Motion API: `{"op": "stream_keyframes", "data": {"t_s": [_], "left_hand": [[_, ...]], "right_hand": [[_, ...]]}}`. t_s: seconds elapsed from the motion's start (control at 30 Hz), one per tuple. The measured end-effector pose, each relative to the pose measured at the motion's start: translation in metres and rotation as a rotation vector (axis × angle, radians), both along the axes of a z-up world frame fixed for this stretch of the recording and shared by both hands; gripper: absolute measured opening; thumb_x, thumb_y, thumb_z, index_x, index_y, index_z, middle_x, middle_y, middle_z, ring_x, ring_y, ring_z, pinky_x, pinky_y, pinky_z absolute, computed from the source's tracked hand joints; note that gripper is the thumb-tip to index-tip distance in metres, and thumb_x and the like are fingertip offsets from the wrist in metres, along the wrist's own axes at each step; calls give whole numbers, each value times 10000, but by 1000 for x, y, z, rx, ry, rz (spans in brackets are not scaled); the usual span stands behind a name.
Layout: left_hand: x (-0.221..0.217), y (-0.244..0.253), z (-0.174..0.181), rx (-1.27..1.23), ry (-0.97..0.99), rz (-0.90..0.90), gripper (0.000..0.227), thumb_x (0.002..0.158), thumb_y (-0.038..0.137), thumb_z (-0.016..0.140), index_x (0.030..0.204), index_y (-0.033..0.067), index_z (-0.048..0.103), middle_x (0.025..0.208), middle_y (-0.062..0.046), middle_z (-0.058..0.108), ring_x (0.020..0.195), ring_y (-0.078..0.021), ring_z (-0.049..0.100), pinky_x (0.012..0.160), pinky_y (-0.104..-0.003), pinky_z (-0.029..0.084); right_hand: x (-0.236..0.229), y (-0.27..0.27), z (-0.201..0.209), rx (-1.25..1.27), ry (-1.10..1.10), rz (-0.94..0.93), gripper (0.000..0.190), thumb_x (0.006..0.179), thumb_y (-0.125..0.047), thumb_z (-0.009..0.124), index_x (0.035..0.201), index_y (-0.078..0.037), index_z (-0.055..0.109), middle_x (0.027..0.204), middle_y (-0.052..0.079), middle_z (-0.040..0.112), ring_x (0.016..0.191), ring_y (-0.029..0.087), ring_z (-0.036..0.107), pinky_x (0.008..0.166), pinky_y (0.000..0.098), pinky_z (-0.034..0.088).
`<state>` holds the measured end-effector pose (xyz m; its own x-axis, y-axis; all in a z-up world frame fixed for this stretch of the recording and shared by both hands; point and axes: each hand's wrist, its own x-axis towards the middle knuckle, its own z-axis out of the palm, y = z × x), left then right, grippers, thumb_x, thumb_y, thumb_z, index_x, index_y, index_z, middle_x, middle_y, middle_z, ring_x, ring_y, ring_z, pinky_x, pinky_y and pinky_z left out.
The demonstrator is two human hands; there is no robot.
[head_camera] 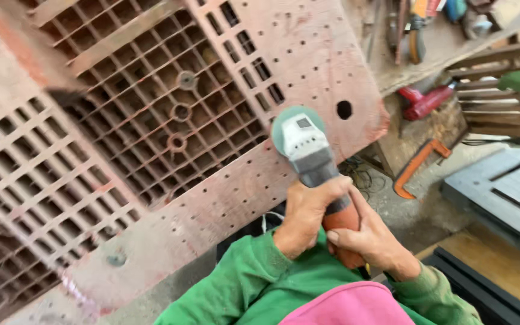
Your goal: The person uses a hand saw to cut a section of a wooden pallet and then uses an angle grinder to sand the edges and surface of the pallet. The person removes a cut piece and continues sanding different areas of the pallet.
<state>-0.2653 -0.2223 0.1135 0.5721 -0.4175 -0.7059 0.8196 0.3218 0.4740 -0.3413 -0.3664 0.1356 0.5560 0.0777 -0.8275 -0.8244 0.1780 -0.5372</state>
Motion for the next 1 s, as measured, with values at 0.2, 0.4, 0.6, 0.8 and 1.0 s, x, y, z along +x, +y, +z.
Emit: {"op": "stream_keyframes", "data": {"t_s": [0.2,0.4,0.6,0.8,1.0], "left_hand": [[-19,-27,-24,-77,11,-18,282,792,191,810,998,24,713,910,-36,718,819,-130,682,785,-305,571],[-31,-72,-32,-104,-79,-286,314,807,239,820,983,11,692,880,-42,700,768,-136,652,715,-326,563],[-10,-121,-24,-3,-295,-517,310,786,307,787,930,52,686,820,-16,694,736,-103,637,675,-310,555],[-16,-118,-19,-107,-255,-493,322,819,300,797,908,18,668,816,-6,649,725,-112,592,660,-322,530],[0,-126,-34,-60,-334,-580,300,829,318,766,860,38,663,770,-19,664,679,-113,609,618,-325,537]], "right_hand": [[-22,-26,-10,29,-20,-56,1120,683,-152,801,1632,-199,208,1089,61,673,694,159,658,609,326,567],[-68,-38,-10,-72,-22,-328,1070,689,-180,814,1588,-155,234,927,131,668,672,222,691,586,363,567],[-81,-62,-30,-91,-143,-559,982,737,-200,776,1567,-91,261,911,128,646,640,234,674,539,383,566],[-85,-50,-22,-19,-53,-654,1033,682,-191,790,1571,-232,265,863,156,661,577,271,681,475,406,557],[-68,-50,-29,-66,-118,-719,965,707,-236,784,1542,-141,311,888,133,647,598,244,671,495,395,569]]}}
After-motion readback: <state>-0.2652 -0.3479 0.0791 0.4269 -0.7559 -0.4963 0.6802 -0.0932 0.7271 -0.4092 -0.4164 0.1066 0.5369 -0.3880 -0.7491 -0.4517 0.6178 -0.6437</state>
